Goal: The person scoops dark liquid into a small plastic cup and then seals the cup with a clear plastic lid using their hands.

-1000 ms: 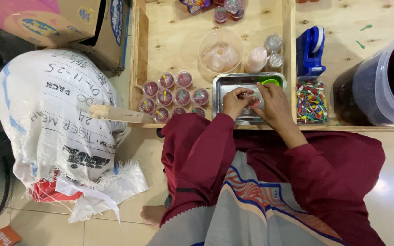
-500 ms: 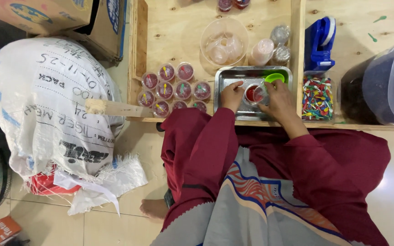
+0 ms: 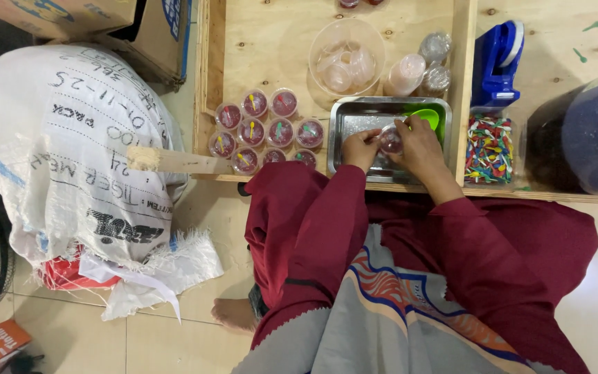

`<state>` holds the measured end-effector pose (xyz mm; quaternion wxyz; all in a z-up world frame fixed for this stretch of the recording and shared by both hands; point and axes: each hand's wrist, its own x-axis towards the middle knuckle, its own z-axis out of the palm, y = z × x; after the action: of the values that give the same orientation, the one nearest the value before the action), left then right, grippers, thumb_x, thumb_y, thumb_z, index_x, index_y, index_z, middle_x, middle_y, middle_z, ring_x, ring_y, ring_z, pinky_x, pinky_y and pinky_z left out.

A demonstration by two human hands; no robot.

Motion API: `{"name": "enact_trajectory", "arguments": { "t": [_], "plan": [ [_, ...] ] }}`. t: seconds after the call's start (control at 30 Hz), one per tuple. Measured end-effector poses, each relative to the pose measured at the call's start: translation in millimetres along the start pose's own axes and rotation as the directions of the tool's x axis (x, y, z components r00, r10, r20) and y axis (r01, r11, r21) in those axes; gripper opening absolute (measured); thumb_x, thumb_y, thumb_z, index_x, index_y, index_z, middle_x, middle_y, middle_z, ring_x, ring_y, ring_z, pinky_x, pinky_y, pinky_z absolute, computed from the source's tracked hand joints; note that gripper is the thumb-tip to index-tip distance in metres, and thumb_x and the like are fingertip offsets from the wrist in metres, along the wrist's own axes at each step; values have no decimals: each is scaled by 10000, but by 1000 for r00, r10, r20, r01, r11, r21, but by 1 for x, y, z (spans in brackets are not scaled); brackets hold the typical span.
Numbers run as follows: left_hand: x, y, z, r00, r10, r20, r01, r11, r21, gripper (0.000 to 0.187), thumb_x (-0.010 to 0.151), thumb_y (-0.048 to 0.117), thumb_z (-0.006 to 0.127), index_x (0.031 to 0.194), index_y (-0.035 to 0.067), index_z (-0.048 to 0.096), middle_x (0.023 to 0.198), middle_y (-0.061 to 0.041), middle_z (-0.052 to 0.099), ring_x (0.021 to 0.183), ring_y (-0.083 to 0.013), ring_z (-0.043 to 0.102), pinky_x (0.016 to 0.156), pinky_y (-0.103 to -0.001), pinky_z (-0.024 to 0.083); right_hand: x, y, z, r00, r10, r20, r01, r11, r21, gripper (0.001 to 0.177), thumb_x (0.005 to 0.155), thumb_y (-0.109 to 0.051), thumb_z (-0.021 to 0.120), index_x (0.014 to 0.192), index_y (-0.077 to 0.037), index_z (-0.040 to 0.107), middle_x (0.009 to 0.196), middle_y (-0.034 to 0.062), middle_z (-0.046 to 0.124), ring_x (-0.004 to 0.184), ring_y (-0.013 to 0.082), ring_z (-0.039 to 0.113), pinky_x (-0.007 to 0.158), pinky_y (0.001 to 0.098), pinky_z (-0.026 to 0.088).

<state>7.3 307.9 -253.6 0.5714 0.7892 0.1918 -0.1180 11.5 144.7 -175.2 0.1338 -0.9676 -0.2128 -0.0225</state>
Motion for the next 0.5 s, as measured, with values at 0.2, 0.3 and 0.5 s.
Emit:
{"name": "enact_trajectory", "arguments": {
  "t": [0.2,0.3,0.5],
  "plan": [
    [-7,6,-2,1000,-12,-22,12,1000,-4,301,822,168,813,1121,205,804,904,-67,794,905,-249,769,759,-358,626,6,1,2,996,-5,92,10,998,-55,851,595,-330,935,1347,-36,665,1162,141,566,1065,399,604,832,501,583],
    [3,-9,5,999,-41,15,43,987,-153,331,830,120,831,1157,112,784,900,-113,778,822,-227,755,716,-324,621,6,2,14,995,-9,101,21,992,-122,868,565,-344,950,1327,-45,661,1135,121,558,1037,377,611,792,484,591],
    [6,-2,-4,999,-43,24,46,983,-179,295,815,59,842,1101,110,787,816,-72,744,708,-173,739,601,-310,631,12,2,24,995,-68,72,82,974,-212,853,521,-316,974,1247,2,659,1100,143,549,984,373,622,735,456,613]
  ]
}}
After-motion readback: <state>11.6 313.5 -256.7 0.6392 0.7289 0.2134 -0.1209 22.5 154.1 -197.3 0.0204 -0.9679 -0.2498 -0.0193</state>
